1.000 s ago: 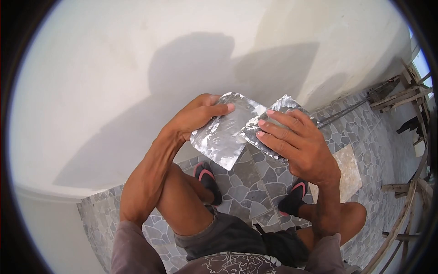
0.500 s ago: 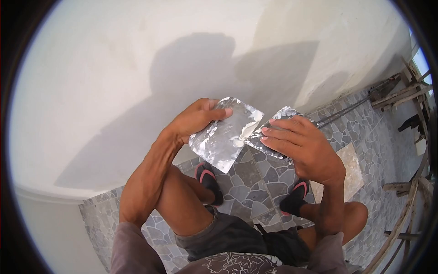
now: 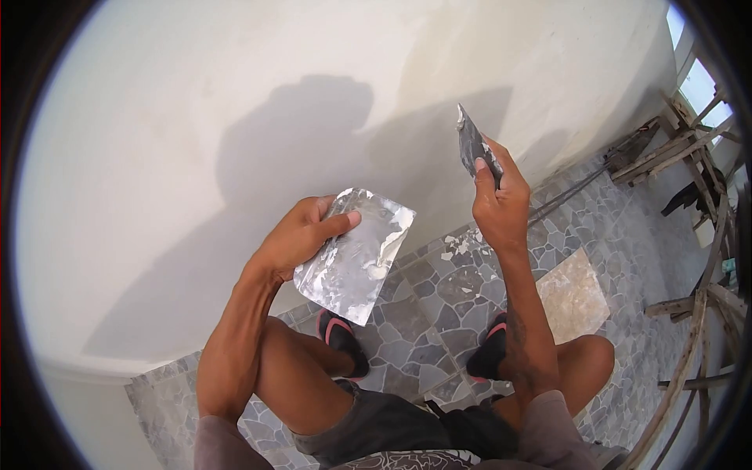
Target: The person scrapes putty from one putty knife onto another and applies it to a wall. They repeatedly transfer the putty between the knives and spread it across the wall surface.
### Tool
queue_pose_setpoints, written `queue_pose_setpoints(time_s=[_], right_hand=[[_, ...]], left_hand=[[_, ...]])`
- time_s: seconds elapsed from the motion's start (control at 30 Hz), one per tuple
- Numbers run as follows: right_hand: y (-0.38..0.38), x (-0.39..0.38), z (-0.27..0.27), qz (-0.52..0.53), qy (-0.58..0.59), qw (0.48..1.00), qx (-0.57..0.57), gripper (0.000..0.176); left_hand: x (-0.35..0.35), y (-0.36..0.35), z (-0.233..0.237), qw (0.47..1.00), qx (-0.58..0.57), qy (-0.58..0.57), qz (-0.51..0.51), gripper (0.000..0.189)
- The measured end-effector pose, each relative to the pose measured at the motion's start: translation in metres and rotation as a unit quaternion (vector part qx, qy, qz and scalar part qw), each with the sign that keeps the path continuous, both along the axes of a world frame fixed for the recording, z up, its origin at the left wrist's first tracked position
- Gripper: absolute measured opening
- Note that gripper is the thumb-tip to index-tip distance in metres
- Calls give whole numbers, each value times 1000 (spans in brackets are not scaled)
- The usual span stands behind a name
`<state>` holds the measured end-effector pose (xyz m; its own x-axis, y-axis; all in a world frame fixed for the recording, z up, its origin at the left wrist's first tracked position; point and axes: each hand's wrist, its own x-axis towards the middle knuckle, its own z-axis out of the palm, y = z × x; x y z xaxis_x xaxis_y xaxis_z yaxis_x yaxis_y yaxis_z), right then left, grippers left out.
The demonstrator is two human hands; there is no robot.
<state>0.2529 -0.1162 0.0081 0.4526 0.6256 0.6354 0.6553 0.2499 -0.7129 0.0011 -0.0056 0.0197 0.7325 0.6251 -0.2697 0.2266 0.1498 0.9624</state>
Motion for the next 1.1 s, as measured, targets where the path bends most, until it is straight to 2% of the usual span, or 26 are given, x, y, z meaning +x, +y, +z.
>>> queue_pose_setpoints(time_s=[0.17, 0.27, 0.57, 0.77, 0.87, 0.9, 1.0, 1.07, 1.1], right_hand=[[37, 8, -8, -62, -157, 982, 84, 48], [50, 6, -13, -82, -216, 969, 84, 56], [77, -14, -29, -108, -234, 964, 71, 66], [89, -31, -62, -145, -281, 945, 80, 62], [76, -36, -71, -101, -314, 941, 82, 60], [69, -31, -69, -62, -295, 950, 80, 59], [52, -31, -57, -39, -164, 981, 97, 51], [50, -28, -38, -71, 57, 994, 62, 45], [53, -25, -32, -86, 107, 990, 46, 39]], left_hand=[[-7, -1, 6, 999, 30, 34, -15, 30], [-11, -3, 9, 998, 46, 47, -15, 30], [-25, -6, 12, 998, 48, 21, -18, 30], [-26, -8, 16, 999, 18, -6, -28, 28], [-25, -10, 16, 999, 27, -1, -27, 28], [-23, -9, 15, 999, 31, 3, -27, 28], [-22, -10, 13, 999, 24, 3, -24, 27], [-21, -7, 11, 999, 39, 20, -30, 27], [-21, -6, 9, 998, 47, 30, -34, 27]])
